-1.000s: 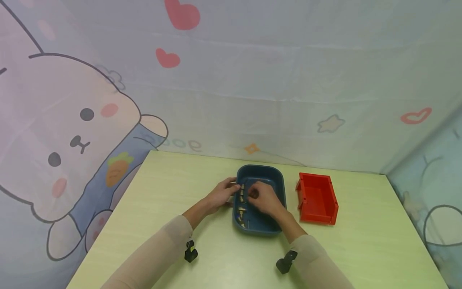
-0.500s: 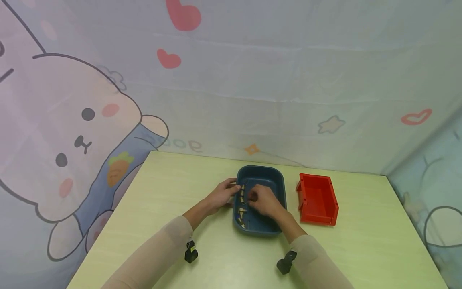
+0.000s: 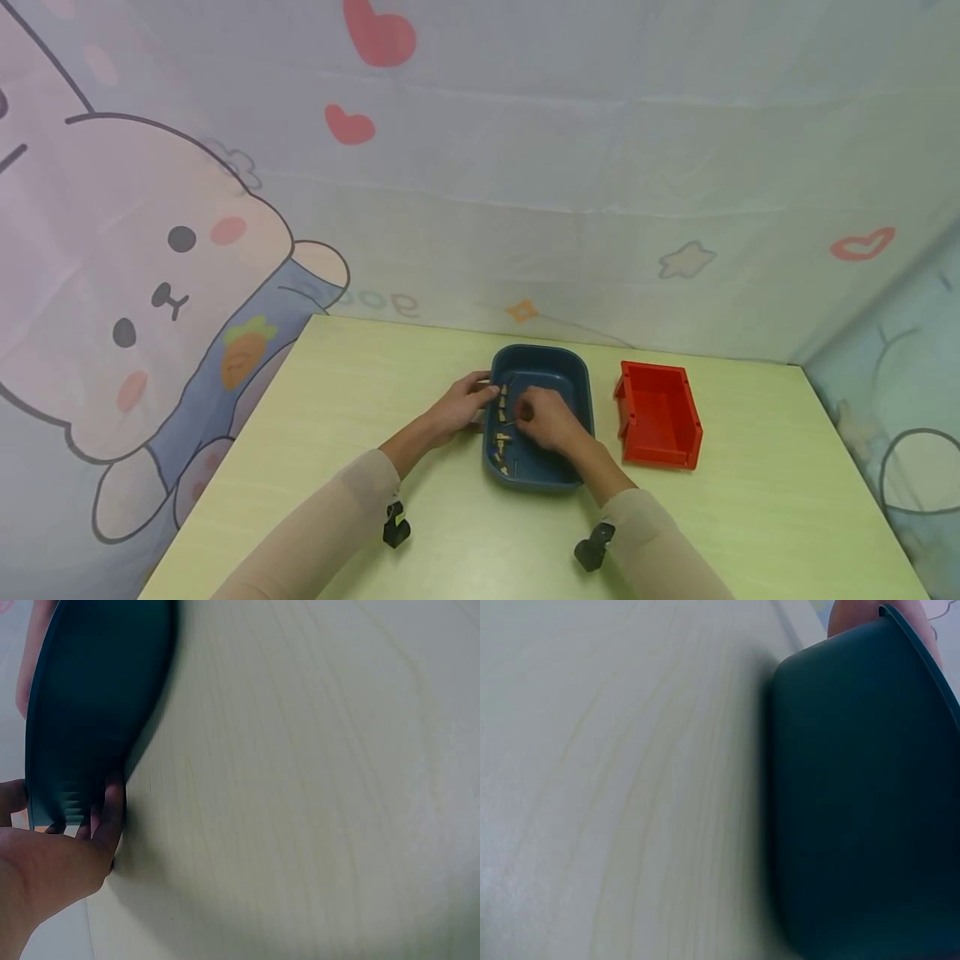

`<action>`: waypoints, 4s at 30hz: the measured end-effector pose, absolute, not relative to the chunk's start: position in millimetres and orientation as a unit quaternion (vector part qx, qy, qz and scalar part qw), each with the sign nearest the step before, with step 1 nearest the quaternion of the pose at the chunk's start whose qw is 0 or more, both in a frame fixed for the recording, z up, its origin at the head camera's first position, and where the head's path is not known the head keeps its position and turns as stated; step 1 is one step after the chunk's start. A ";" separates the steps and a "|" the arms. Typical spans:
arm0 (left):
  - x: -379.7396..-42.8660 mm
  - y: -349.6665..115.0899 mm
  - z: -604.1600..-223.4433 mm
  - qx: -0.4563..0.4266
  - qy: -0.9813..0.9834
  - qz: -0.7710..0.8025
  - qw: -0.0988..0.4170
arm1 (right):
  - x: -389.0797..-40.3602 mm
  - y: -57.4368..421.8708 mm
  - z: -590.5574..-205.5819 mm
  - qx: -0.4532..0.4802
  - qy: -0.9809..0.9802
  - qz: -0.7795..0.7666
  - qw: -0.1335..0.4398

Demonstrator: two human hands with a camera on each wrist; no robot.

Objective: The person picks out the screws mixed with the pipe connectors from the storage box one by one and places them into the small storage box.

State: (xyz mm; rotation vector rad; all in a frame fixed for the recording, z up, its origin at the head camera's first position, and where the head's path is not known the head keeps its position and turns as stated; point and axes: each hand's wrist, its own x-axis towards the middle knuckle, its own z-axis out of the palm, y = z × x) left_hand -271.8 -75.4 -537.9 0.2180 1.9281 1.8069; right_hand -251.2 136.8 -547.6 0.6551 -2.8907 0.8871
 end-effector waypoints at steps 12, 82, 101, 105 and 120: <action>-272.7 -75.4 -539.9 0.080 0.710 0.658 0.239 | -250.3 137.0 -546.5 0.214 -0.934 0.284 -0.004; -269.1 -74.8 -537.4 0.065 0.706 0.660 0.248 | -250.1 138.1 -547.4 0.266 -0.930 0.255 -0.003; -268.7 -72.8 -537.7 0.058 0.710 0.657 0.246 | -246.4 144.4 -537.2 0.285 -0.932 0.225 -0.005; -268.6 -73.1 -538.1 0.057 0.714 0.654 0.243 | -245.7 149.2 -533.1 0.294 -0.929 0.226 0.006; -267.5 -73.9 -537.4 0.058 0.714 0.651 0.252 | -234.5 172.8 -508.3 0.278 -0.928 0.246 0.021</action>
